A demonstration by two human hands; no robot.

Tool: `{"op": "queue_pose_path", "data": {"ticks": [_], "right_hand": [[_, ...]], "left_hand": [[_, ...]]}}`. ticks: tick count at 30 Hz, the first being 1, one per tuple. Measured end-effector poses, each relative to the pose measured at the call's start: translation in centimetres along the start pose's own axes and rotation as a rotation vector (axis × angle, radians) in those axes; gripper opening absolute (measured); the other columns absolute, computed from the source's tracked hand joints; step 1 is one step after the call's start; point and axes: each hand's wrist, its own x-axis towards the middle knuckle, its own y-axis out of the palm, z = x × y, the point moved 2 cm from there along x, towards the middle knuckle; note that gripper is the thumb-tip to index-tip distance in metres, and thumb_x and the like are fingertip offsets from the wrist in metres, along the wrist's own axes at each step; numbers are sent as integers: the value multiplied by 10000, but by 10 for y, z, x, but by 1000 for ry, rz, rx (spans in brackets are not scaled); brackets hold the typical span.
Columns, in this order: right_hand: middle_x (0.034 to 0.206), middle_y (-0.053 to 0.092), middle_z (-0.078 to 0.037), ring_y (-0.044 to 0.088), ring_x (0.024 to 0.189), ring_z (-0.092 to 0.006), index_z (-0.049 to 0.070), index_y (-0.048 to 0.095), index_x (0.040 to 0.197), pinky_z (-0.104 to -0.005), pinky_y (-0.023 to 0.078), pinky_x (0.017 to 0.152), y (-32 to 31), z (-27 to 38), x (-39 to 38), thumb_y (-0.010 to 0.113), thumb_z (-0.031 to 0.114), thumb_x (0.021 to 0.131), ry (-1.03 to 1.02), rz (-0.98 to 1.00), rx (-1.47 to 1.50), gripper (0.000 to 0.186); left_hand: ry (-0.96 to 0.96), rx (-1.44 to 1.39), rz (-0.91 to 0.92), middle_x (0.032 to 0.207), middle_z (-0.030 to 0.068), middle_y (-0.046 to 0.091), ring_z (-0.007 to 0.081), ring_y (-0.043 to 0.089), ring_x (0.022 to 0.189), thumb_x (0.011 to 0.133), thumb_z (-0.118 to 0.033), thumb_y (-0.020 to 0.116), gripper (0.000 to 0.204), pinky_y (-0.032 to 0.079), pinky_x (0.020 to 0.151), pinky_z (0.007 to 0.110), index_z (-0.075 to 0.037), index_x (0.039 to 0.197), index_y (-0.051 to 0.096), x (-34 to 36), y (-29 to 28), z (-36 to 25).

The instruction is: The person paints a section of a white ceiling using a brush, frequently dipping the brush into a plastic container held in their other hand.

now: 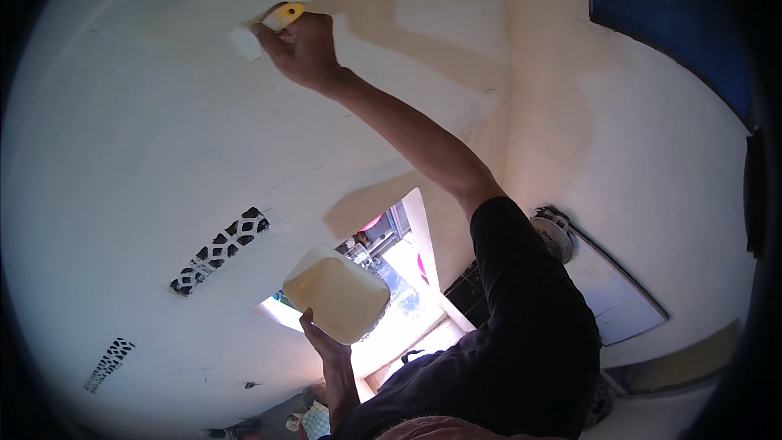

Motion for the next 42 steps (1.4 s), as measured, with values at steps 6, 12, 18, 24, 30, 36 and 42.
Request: {"op": "queue_pose_path", "data": {"ticks": [6,12,18,24,30,36,42], "right_hand": [[570,674,-37,619,504,-97,46,728,630,-261,496,557,-78,-72,21,732,241,868,61,-67,-323,308],[575,622,-153,600,506,-349,49,629,629,-447,478,517,-204,-96,34,724,326,813,14,-390,-989,346],[624,620,-71,631,566,-268,101,661,854,-361,505,532,-42,-25,-18,732,183,813,-177,-153,-690,116],[633,646,-57,644,539,-161,67,656,876,-277,483,505,51,75,-41,713,151,842,88,99,32,107],[781,650,-67,645,656,-108,-16,636,934,-252,521,568,-8,95,-104,676,88,900,348,147,98,116],[801,643,-95,609,561,-153,-64,608,991,-281,516,521,-86,108,-221,637,104,921,886,-272,146,184],[707,658,-98,615,518,-150,-26,620,1011,-286,512,472,-148,115,-291,633,169,925,1081,-317,60,213]], "left_hand": [[-29,2,-1,1172,107,590,245,595,1071,913,-415,421,537,512,864,399,-26,1275,500,2,3,-8],[-50,-50,99,1166,118,587,258,583,1092,906,-399,435,547,484,903,405,-16,1293,480,6,-19,-8],[-4,11,24,1172,125,588,261,586,1093,908,-395,459,554,478,916,401,-3,1299,472,2,-21,-15],[-52,-72,116,1177,138,588,267,591,1088,925,-376,438,536,485,914,404,1,1305,468,6,-28,-22],[-17,-40,78,1171,156,593,269,602,1078,944,-365,405,526,488,931,398,15,1302,464,-1,-34,-18],[-49,-65,7,1168,170,591,257,602,1073,963,-318,377,489,491,923,382,37,1286,468,-8,-53,-16],[-86,-7,-18,1145,138,605,242,604,1066,974,-345,381,470,484,935,383,11,1262,493,-4,-72,-9]]}}
